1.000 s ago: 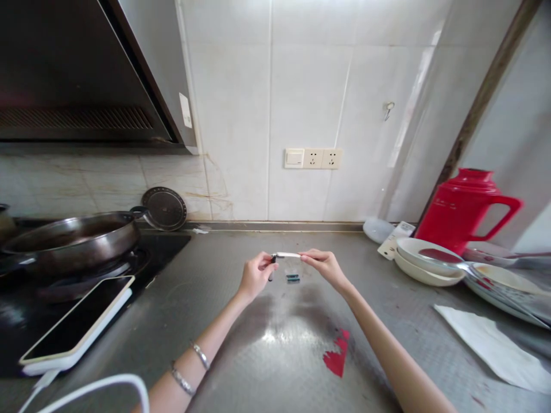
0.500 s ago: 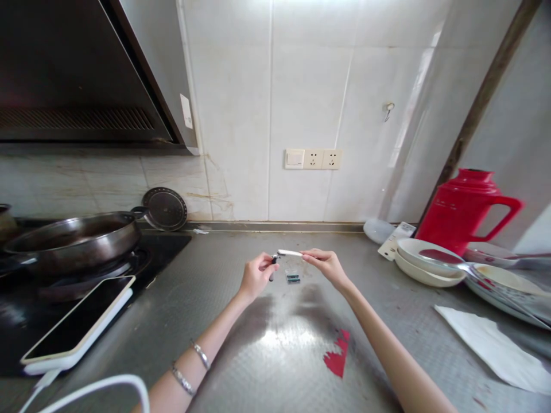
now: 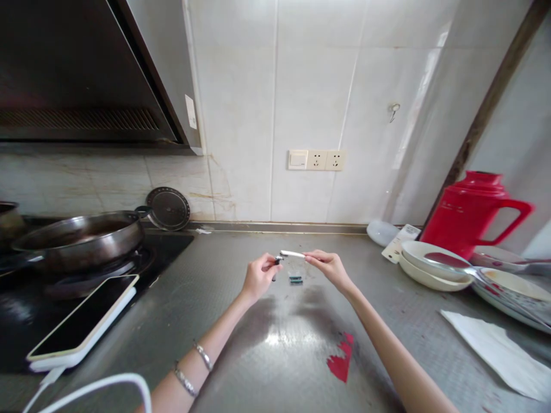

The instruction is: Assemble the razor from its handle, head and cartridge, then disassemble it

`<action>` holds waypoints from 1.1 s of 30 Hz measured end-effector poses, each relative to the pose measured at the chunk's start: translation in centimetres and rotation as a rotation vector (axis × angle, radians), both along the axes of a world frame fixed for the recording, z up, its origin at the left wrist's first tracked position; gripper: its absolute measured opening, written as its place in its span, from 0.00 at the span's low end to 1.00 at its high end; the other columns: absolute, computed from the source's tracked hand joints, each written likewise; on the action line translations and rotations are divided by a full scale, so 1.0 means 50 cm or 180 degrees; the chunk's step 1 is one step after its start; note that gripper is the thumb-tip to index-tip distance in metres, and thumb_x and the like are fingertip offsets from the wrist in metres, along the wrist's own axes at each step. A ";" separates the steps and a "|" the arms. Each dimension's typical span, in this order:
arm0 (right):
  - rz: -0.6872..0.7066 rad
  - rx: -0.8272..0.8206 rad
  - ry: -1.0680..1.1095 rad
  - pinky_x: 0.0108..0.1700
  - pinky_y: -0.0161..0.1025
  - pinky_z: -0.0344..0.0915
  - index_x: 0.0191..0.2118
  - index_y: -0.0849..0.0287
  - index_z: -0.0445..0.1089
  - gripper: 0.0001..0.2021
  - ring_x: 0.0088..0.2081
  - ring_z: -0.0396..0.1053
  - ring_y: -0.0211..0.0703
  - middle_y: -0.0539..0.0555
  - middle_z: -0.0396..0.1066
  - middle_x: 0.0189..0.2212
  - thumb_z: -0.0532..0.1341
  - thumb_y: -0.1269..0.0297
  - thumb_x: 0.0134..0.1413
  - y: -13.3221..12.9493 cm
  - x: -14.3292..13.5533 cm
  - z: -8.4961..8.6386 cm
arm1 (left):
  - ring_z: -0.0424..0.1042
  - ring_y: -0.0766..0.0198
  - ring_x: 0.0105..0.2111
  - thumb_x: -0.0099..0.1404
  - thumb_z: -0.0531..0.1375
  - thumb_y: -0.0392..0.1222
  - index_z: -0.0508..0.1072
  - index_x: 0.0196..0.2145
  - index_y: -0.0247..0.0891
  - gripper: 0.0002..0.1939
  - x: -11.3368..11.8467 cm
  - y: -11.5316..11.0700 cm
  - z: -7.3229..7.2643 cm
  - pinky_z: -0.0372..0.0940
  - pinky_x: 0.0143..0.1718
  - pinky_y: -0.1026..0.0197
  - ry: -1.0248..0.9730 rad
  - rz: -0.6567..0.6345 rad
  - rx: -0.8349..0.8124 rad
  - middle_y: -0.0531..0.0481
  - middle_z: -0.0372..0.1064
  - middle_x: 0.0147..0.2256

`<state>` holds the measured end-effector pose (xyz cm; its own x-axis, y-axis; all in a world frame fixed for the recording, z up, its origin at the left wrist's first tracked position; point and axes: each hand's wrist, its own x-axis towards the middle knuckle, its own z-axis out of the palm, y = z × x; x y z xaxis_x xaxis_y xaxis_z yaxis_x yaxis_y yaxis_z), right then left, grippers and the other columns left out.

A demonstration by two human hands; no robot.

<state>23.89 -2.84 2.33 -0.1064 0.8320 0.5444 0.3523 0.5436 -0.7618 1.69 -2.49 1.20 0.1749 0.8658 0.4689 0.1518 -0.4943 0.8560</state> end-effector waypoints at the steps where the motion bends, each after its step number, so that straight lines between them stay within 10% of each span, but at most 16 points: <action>1: -0.0049 -0.0009 0.0009 0.37 0.39 0.65 0.34 0.55 0.77 0.13 0.35 0.70 0.46 0.55 0.75 0.32 0.61 0.54 0.47 0.001 0.002 -0.001 | 0.74 0.63 0.30 0.54 0.60 0.41 0.67 0.28 0.36 0.06 0.000 -0.001 0.000 0.66 0.31 0.66 -0.0001 -0.0016 0.0002 0.50 0.73 0.27; 33: 0.0093 0.0170 -0.0202 0.36 0.36 0.63 0.36 0.57 0.76 0.13 0.33 0.69 0.42 0.55 0.74 0.31 0.61 0.56 0.48 -0.011 0.003 0.027 | 0.74 0.63 0.29 0.52 0.62 0.39 0.67 0.27 0.36 0.06 0.003 0.001 -0.005 0.65 0.30 0.66 0.0045 0.0022 0.0038 0.50 0.73 0.26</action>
